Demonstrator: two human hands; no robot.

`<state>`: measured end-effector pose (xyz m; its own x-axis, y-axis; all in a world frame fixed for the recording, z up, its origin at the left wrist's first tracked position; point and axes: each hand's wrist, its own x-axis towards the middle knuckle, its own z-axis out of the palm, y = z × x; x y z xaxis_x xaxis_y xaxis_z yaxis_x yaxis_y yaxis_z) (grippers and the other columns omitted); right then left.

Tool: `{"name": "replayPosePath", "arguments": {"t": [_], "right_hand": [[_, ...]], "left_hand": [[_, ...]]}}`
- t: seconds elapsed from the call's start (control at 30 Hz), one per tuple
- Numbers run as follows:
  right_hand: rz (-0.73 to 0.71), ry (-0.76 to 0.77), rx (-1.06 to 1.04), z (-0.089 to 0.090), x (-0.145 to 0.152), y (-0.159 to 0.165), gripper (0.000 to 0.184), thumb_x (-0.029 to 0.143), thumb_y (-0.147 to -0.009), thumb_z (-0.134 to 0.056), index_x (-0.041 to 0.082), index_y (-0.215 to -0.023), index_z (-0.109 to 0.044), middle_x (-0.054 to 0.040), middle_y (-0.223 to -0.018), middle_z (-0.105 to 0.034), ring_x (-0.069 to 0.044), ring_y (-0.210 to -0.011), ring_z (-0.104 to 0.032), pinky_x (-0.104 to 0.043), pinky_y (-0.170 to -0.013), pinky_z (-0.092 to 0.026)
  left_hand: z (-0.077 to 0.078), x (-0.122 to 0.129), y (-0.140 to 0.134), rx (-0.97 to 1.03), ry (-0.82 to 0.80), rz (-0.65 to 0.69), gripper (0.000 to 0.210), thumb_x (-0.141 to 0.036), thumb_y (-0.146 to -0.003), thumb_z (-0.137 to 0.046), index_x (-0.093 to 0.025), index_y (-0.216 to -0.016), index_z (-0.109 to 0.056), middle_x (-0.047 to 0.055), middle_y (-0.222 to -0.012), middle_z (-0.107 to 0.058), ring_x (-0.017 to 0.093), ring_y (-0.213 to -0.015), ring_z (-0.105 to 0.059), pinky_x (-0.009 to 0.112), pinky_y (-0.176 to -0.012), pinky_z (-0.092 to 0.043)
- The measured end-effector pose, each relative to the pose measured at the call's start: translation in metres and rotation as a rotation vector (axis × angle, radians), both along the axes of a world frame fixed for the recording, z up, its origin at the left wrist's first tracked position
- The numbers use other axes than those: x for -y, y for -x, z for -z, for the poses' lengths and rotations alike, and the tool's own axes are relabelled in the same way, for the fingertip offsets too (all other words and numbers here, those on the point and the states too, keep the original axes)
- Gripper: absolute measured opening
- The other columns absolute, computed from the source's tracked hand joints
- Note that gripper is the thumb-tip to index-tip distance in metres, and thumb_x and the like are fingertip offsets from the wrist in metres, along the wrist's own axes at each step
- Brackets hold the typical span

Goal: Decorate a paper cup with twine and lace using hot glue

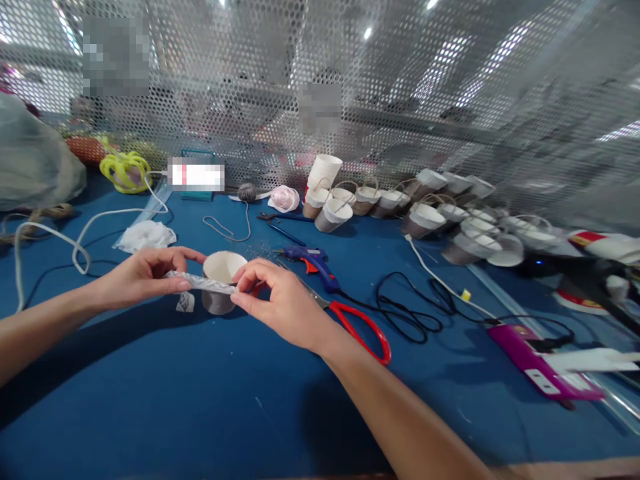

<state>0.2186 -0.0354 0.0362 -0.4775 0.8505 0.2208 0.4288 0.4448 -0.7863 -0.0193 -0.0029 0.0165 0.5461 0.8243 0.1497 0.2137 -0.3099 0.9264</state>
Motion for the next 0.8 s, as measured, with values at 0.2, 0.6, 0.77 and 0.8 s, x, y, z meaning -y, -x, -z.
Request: {"name": "replayPosePath", "arguments": {"t": [0.2,0.6,0.77,0.8], "right_hand": [[-0.025,0.050,0.019,-0.010,0.012,-0.005,0.011,0.016,-0.077,-0.060,0.020,-0.069,-0.054,-0.0017,-0.093,-0.057,-0.012,-0.075,-0.055,-0.026,-0.072,-0.048],[-0.079,0.040,0.022,-0.004,0.006,-0.015,0.007,0.019,-0.076,-0.064,0.020,-0.072,-0.058,-0.0039,-0.103,-0.058,-0.016,-0.093,-0.057,-0.033,-0.084,-0.044],[-0.095,0.062,-0.029,-0.003,0.004,-0.016,0.008,0.017,-0.075,-0.063,0.020,-0.071,-0.058,-0.0047,-0.109,-0.059,-0.017,-0.097,-0.057,-0.035,-0.086,-0.046],[-0.089,0.065,-0.036,-0.003,0.004,-0.015,0.008,0.017,-0.076,-0.062,0.020,-0.070,-0.058,-0.0049,-0.109,-0.059,-0.018,-0.097,-0.057,-0.035,-0.085,-0.047]], "left_hand": [[-0.023,0.021,0.001,-0.094,0.031,0.011,0.021,-0.026,-0.072,-0.064,-0.013,-0.061,-0.052,0.009,-0.110,-0.062,0.006,-0.057,-0.051,0.019,-0.049,-0.038],[-0.015,0.026,-0.009,-0.164,0.090,-0.022,0.024,-0.034,-0.071,-0.063,-0.014,-0.063,-0.052,0.010,-0.116,-0.058,0.007,-0.056,-0.052,0.018,-0.043,-0.038],[-0.013,0.022,-0.009,-0.139,0.083,-0.024,0.025,-0.035,-0.071,-0.063,-0.014,-0.063,-0.051,0.011,-0.108,-0.061,0.012,-0.064,-0.056,0.019,-0.047,-0.040],[-0.012,0.021,-0.009,-0.137,0.086,-0.027,0.026,-0.036,-0.071,-0.062,-0.014,-0.062,-0.050,0.011,-0.106,-0.062,0.012,-0.063,-0.055,0.019,-0.045,-0.039]]}}
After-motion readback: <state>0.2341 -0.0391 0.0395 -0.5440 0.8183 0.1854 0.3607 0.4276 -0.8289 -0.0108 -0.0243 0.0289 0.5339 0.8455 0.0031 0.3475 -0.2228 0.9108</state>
